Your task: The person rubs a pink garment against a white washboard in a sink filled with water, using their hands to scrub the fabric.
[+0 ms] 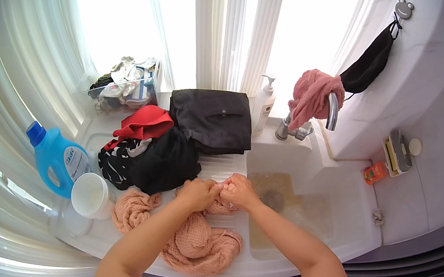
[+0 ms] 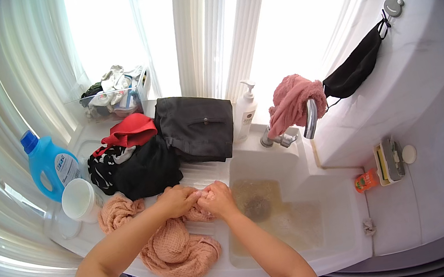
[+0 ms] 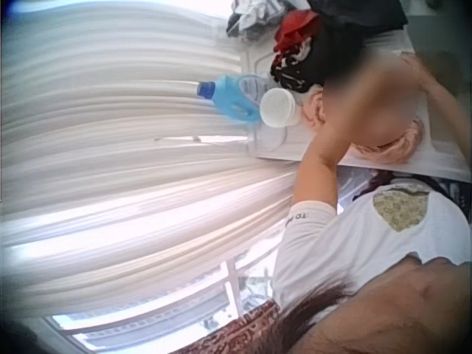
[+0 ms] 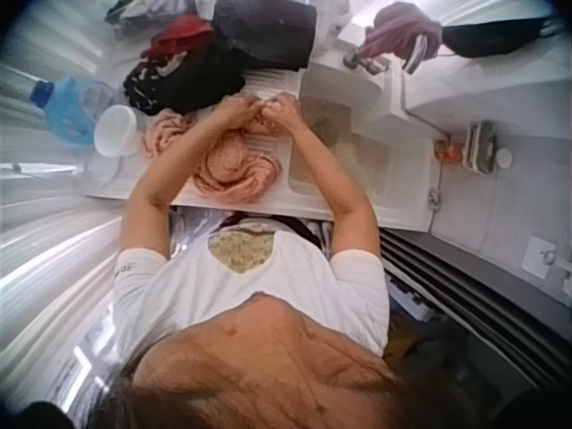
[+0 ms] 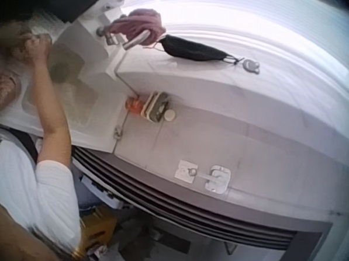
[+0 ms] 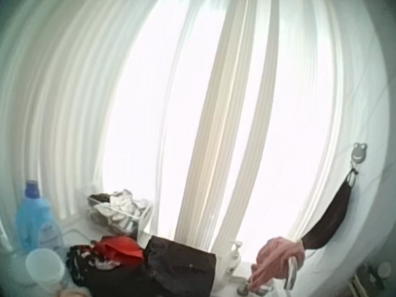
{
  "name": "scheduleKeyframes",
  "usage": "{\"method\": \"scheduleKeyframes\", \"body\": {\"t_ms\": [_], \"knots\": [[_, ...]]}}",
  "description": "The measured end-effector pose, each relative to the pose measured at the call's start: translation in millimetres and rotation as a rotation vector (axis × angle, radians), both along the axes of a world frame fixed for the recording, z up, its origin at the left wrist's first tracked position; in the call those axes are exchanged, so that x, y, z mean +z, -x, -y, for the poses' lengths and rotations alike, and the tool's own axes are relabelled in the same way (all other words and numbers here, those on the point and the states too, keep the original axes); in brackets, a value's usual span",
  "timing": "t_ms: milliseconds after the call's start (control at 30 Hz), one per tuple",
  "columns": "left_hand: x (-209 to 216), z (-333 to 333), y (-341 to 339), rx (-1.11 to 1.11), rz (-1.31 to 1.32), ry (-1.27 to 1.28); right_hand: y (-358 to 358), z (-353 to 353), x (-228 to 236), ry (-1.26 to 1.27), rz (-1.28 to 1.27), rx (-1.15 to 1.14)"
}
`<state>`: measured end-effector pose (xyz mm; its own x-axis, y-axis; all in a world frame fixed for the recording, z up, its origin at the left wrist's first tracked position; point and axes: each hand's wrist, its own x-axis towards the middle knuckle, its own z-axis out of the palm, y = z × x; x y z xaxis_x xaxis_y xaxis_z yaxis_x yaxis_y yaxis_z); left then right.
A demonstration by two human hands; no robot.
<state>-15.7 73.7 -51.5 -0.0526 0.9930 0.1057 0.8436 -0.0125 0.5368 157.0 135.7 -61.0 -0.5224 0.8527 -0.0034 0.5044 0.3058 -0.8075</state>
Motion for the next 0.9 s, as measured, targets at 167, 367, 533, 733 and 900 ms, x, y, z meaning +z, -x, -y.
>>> {"method": "scheduleKeyframes", "body": {"t_ms": [167,367,533,733,900], "knots": [[60.8,80.0,11.9,-0.481,-0.143,-0.182,-41.0,80.0,26.9,-0.566,-0.178,0.277],[-26.0,-13.5,1.6,0.154,0.275,-0.246,12.9,4.0,-0.5,-0.368,-0.011,-0.197],[-4.1,4.7,2.9,0.016,0.271,-0.155,-1.3,19.9,2.3,-0.346,-0.090,-0.114],[28.0,64.4,15.3,-0.373,0.244,-0.202,-26.6,81.6,22.6,-0.663,-0.135,0.355],[-3.0,-20.2,7.0,0.142,0.466,-0.079,19.8,7.6,2.6,-0.442,0.174,-0.222]]}}
